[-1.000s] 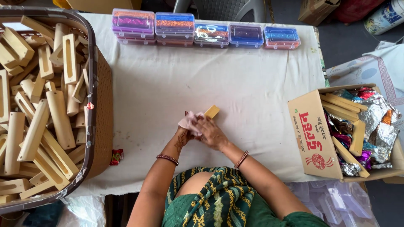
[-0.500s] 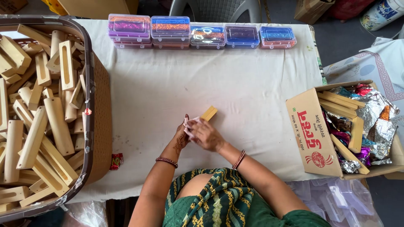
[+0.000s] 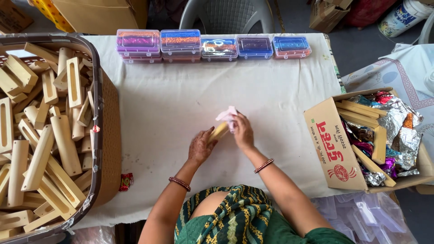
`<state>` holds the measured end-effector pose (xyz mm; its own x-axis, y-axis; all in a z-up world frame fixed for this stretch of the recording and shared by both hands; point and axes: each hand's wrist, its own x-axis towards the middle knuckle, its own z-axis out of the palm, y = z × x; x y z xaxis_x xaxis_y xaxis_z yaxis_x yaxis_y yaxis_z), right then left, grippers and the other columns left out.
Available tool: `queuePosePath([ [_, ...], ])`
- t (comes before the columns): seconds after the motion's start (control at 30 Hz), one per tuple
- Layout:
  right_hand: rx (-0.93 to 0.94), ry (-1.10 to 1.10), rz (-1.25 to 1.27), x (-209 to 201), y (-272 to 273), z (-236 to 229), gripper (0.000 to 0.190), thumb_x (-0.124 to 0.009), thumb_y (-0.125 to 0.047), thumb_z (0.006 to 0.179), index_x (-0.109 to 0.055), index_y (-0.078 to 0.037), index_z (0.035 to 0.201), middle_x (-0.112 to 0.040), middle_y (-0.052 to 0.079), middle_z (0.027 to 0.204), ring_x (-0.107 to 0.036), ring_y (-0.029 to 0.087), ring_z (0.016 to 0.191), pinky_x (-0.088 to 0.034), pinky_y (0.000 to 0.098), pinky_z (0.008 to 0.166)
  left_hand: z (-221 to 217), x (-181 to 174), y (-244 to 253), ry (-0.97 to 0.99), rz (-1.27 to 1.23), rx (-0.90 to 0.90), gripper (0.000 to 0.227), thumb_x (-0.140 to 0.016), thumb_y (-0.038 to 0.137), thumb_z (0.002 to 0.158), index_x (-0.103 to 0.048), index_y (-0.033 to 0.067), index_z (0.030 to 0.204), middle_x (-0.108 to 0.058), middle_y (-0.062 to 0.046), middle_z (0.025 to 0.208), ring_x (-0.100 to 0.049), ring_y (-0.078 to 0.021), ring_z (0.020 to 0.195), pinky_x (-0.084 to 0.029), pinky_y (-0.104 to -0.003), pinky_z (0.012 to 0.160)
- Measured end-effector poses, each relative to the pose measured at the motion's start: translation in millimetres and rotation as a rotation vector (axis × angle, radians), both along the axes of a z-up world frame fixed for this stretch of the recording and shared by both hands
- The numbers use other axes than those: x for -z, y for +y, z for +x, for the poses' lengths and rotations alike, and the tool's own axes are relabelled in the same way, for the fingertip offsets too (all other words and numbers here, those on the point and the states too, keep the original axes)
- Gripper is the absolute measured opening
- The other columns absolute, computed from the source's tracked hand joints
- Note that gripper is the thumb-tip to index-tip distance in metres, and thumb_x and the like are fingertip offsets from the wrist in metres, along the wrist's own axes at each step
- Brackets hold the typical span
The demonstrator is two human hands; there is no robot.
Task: The person wraps individual wooden incense sticks in decorative foil, places the wrapped sticks into plastic containers, and organizes them within a workspace.
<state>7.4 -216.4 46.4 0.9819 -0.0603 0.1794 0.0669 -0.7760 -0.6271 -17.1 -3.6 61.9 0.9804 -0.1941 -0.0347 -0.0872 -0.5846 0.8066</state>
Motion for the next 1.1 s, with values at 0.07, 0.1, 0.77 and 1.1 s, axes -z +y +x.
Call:
queuePosePath([
  [0.07,0.013,-0.193,-0.073,-5.8,19.8,-17.2,0.03,-0.057,-0.006,0.099,-0.063,-0.005,0.129,-0.059,0.012,0.138,-0.058,0.031,0.125,-0.049,0.0405,0.106,-7.2,-4.3,3.7,-0.292,0.232,0.098,0.08,-0.081,0.022,0.077,-0.046,0.0174,0.149,-0.069,-0.009,0.121,-0.061,-0.03,0.109,-0.047,-0.044,0.092],
  [0.1,-0.079,-0.263,-0.126,-12.0,33.0,-24.3,0.028,-0.06,-0.008,0.099,-0.063,-0.008,0.127,-0.059,0.009,0.142,-0.06,0.028,0.125,-0.047,0.0399,0.107,-6.2,1.5,6.6,-0.244,0.227,0.077,0.088,-0.083,0.019,0.076,-0.04,0.0164,0.153,-0.066,-0.008,0.125,-0.058,-0.0292,0.112,-0.044,-0.043,0.097],
  [0.77,-0.539,-0.317,-0.27,-31.5,73.3,-44.0,0.044,-0.052,-0.001,0.099,-0.053,-0.013,0.142,-0.045,0.007,0.156,-0.05,0.03,0.136,-0.042,0.0479,0.116,-15.0,45.0,41.8,-0.117,0.286,-0.026,0.052,-0.084,0.026,0.077,-0.064,0.0117,0.122,-0.063,-0.008,0.115,-0.056,-0.0282,0.113,-0.041,-0.042,0.103],
  [1.1,-0.23,-0.237,-0.27,30.0,-5.4,-17.6,0.047,-0.051,0.003,0.1,-0.053,-0.017,0.143,-0.047,0.003,0.158,-0.045,0.025,0.146,-0.038,0.0417,0.123,-18.7,12.4,34.7,-0.137,0.278,-0.064,0.05,-0.084,0.039,0.077,-0.065,0.0135,0.116,-0.062,-0.005,0.116,-0.055,-0.0263,0.113,-0.039,-0.042,0.102],
])
